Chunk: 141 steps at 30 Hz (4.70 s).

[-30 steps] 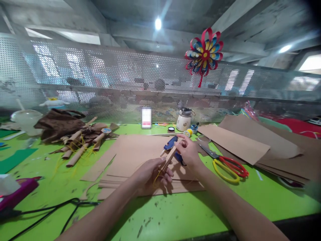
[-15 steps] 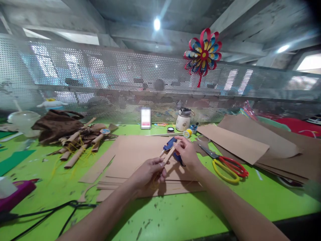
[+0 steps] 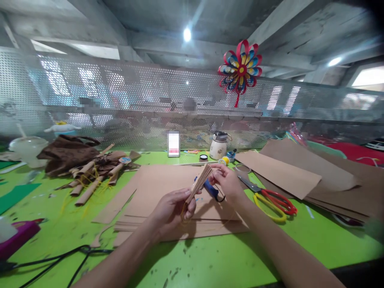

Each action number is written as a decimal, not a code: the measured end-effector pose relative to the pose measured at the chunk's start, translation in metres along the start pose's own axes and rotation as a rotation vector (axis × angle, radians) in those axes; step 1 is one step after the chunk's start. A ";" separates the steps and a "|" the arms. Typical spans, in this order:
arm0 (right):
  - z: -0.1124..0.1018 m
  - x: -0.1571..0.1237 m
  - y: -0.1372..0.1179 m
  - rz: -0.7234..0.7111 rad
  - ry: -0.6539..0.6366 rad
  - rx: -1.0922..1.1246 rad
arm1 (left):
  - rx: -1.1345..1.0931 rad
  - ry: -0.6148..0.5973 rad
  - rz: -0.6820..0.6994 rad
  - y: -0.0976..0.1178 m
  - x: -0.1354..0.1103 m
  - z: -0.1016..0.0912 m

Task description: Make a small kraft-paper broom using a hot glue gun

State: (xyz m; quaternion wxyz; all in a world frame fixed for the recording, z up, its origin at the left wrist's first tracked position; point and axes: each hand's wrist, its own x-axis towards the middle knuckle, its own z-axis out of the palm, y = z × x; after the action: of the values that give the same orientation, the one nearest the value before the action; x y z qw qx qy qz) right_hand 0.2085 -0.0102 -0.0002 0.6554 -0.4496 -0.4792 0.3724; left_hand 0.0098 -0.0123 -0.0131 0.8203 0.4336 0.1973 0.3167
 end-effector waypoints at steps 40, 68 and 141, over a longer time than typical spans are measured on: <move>0.015 -0.027 -0.018 -0.138 -0.137 -0.105 | 0.045 0.070 0.187 0.007 0.000 0.001; 0.034 -0.043 0.009 -0.200 -0.175 -0.311 | 0.254 0.118 0.262 -0.009 0.008 0.001; 0.000 -0.032 -0.030 -0.294 -0.852 -1.062 | 1.875 0.044 0.249 0.025 -0.015 0.011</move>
State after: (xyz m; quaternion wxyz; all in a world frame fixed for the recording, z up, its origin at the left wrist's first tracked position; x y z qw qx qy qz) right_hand 0.2016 -0.0487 0.0189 0.1454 -0.4544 -0.8678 0.1389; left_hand -0.0033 -0.0181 0.0144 0.0937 0.9281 0.3391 0.1222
